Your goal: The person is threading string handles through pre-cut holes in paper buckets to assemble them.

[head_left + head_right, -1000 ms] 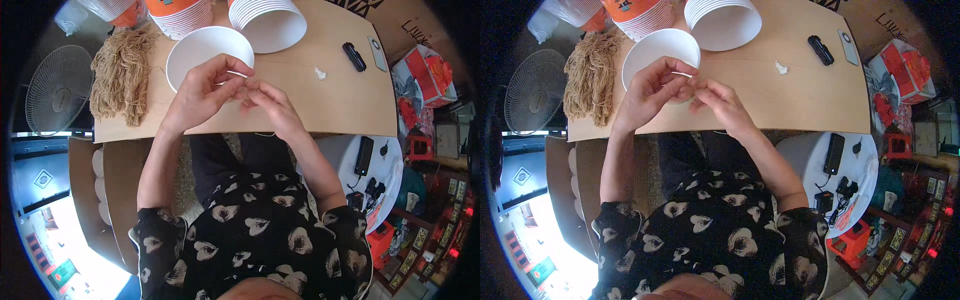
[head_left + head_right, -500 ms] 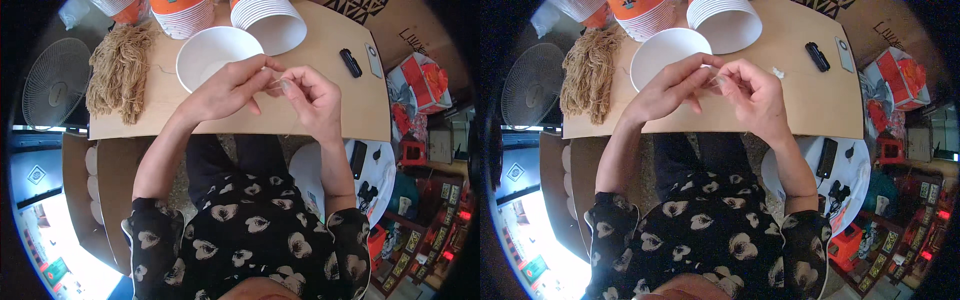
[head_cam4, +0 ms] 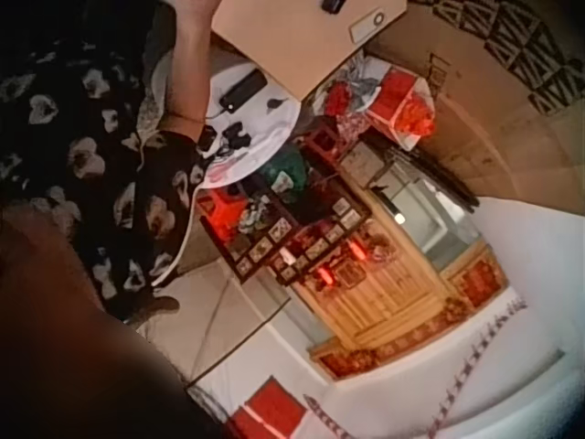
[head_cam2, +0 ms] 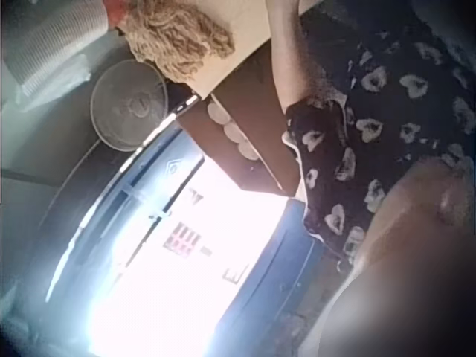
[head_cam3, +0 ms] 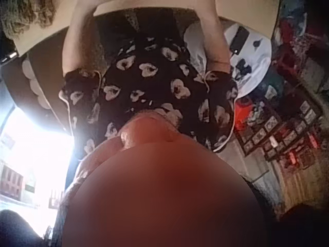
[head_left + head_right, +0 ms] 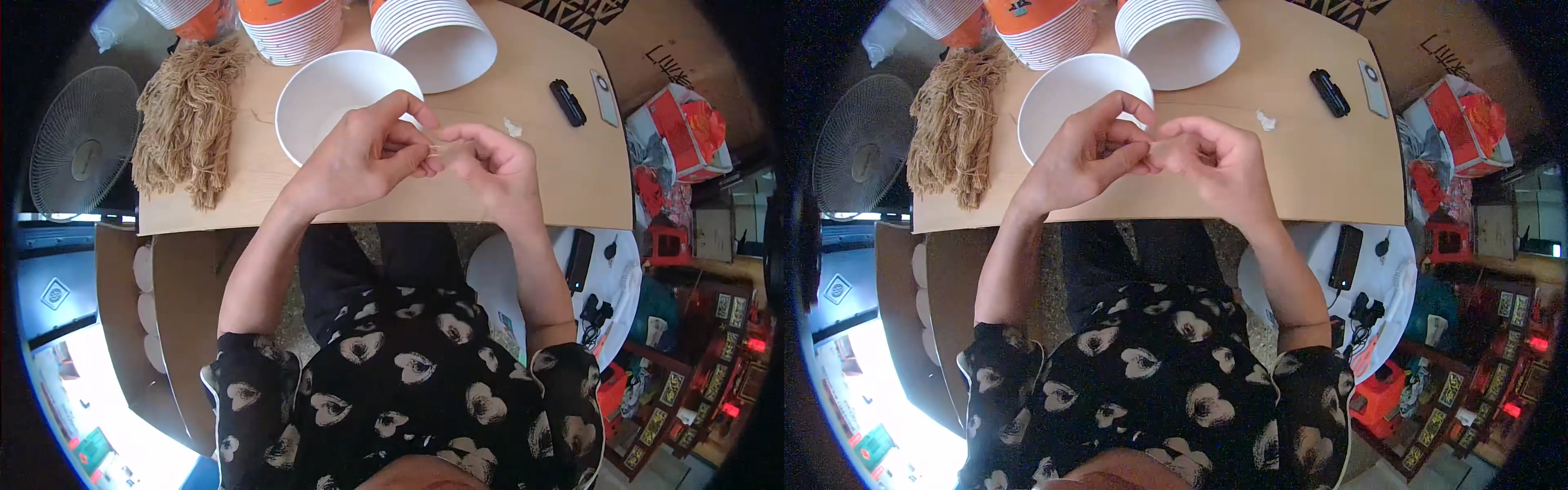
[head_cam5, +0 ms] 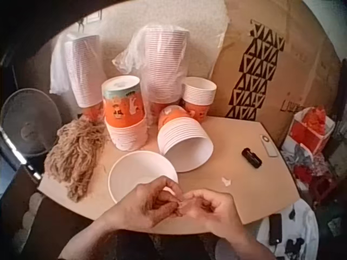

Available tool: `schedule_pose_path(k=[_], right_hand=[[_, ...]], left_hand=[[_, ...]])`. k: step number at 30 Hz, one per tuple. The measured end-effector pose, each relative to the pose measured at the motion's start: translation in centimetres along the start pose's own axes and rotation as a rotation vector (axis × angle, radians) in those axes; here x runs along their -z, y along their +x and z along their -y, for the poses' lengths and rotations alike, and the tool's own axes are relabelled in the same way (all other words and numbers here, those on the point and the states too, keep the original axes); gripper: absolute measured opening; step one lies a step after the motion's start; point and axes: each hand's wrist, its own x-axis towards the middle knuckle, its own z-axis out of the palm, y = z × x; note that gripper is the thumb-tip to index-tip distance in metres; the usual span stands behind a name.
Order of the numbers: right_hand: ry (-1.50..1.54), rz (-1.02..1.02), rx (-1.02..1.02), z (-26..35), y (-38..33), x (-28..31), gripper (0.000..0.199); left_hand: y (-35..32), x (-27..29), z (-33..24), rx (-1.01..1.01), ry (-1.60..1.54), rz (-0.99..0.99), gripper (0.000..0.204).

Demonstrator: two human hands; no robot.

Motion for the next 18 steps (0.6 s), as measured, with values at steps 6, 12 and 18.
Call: schedule_pose_path(k=[6,12,18], right_hand=[[-0.003,-0.071,0.129,-0.7,-0.3,-1.2,0.014],[0.11,-0.186,0.136,-0.9,-0.5,-1.9,0.012],[0.132,-0.342,0.111,-1.7,-0.8,-1.6,0.013]], left_hand=[[0.1,-0.2,0.2,-0.008,0.028,-0.003,0.021],[-0.2,-0.2,-0.6,0.052,0.051,0.055,0.021],[-0.5,-0.4,-0.5,0.062,0.064,0.034,0.017]])
